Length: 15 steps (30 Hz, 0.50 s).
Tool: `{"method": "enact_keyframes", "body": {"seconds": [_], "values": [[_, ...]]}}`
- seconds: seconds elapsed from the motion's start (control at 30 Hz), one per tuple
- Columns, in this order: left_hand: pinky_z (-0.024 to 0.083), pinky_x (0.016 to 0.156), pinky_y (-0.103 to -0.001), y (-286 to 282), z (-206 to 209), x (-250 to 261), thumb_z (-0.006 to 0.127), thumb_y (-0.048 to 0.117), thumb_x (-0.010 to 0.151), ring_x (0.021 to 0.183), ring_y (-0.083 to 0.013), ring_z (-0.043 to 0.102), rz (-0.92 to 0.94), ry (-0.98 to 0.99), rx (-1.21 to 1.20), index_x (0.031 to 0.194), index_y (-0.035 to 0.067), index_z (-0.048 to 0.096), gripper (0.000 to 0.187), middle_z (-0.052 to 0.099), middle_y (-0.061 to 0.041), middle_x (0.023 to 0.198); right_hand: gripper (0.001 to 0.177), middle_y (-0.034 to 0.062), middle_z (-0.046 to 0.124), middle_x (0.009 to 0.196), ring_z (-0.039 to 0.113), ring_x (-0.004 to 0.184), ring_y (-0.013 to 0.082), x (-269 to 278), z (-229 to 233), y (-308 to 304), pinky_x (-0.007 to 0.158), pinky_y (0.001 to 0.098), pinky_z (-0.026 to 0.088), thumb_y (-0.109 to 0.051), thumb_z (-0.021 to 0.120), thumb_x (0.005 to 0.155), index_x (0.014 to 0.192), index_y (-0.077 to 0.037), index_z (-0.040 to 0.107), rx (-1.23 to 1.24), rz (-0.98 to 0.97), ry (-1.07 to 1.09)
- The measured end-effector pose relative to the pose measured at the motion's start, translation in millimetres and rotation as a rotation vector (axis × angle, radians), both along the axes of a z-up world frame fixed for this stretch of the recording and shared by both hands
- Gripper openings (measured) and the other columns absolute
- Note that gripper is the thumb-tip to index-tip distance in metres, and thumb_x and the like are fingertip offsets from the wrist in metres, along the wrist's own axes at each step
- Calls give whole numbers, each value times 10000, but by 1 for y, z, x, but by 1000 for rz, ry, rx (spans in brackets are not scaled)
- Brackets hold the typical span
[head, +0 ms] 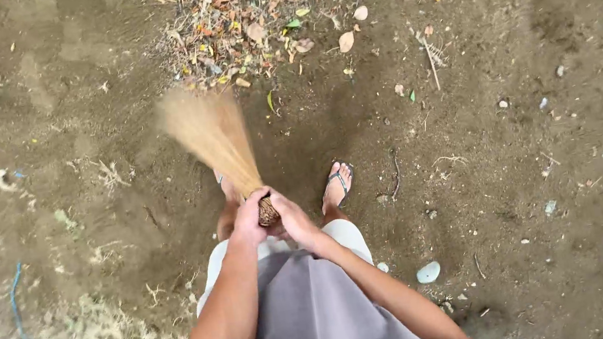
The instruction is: Sweeping dry leaves and debris from the dirt ground using a handheld broom.
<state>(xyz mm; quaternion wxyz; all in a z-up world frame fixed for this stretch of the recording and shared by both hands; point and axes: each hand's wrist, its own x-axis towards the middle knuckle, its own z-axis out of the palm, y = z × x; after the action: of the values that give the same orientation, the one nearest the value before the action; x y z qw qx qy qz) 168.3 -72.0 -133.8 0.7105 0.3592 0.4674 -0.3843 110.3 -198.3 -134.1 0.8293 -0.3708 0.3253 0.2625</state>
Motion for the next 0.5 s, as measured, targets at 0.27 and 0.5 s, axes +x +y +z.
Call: {"method": "enact_keyframes", "body": {"seconds": [0.27,0.5], "values": [[582,639,-437,189,-103,104,689,208,885,737,-318,635,153,336,279,1057,87,566,244,620,-161,899,519,75,733,1140,676,878,185,-12,47,-56,688,334,570,-337,570,944,1426,-148,596,-441,133,436],[555,602,-385,184,-190,189,681,221,886,731,-250,611,-79,363,-16,954,166,578,136,596,-65,862,438,82,742,1061,691,834,168,6,59,38,720,340,581,-233,561,955,1363,-92,636,-524,68,555]]}}
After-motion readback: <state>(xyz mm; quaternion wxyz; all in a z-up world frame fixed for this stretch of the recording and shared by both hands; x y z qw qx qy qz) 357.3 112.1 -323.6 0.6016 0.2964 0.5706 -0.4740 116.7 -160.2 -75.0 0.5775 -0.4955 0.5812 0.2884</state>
